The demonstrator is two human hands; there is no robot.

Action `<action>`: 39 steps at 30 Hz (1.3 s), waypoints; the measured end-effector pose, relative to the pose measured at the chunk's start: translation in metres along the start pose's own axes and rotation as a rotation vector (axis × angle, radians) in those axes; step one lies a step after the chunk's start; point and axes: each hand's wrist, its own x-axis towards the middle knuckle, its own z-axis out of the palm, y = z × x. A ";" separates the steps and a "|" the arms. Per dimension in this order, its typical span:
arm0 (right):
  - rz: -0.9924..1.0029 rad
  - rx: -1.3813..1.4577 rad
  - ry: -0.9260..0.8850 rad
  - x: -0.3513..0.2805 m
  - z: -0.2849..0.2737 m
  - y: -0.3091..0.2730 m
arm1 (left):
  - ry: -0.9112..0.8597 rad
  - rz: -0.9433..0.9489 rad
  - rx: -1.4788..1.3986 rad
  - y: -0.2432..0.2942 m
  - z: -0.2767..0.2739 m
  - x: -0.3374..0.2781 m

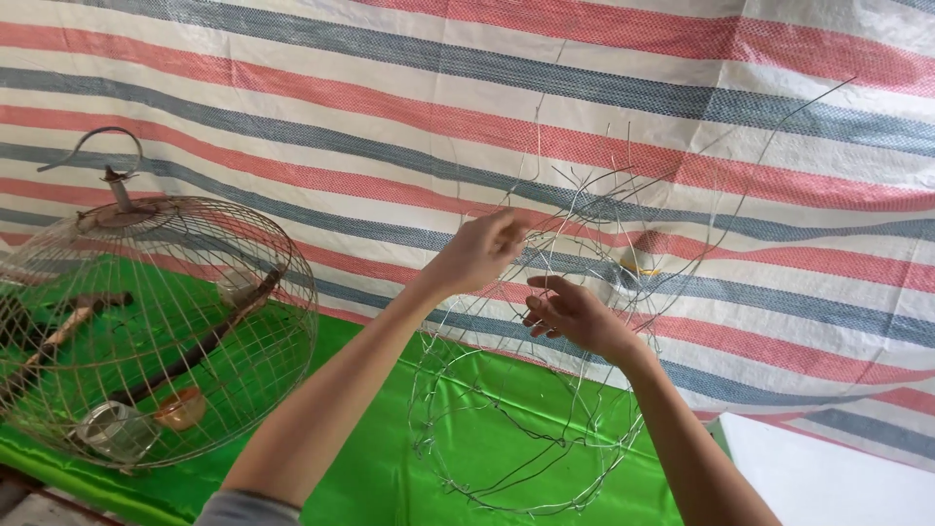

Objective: Manually weaving and twisting metal wires to construct a cage-like structure.

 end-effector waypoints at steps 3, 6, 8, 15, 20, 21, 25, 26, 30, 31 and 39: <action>0.029 -0.017 -0.009 -0.004 0.005 -0.001 | 0.018 -0.057 -0.016 -0.030 -0.004 -0.032; 0.059 -0.011 -0.022 -0.001 0.006 -0.008 | 0.023 -0.170 -0.065 -0.070 0.010 -0.048; 0.087 0.003 -0.035 -0.005 0.009 -0.012 | 0.030 -0.217 -0.119 -0.084 0.025 -0.059; 0.042 0.033 -0.008 -0.004 0.014 -0.025 | 0.144 -0.238 -0.633 -0.075 0.047 -0.068; 0.071 0.067 -0.008 0.001 0.016 -0.026 | 0.241 -0.354 -0.836 -0.097 0.070 -0.062; 0.090 0.085 -0.010 0.001 0.015 -0.027 | 0.181 -0.447 -0.903 -0.097 0.068 -0.060; 0.128 0.153 0.000 -0.001 0.012 -0.022 | 0.037 -0.581 -0.879 -0.149 0.081 -0.033; 0.128 0.156 0.003 -0.001 0.012 -0.022 | 0.034 -0.581 -0.877 -0.134 0.076 -0.037; 0.137 0.167 -0.014 0.001 0.009 -0.021 | 0.109 -0.716 -0.882 -0.098 0.070 -0.041; 0.137 0.166 -0.025 0.001 0.009 -0.018 | 0.153 -0.756 -0.866 -0.096 0.072 -0.043; 0.101 0.150 0.015 0.016 0.007 0.013 | 0.295 -0.781 -0.750 -0.094 0.091 -0.036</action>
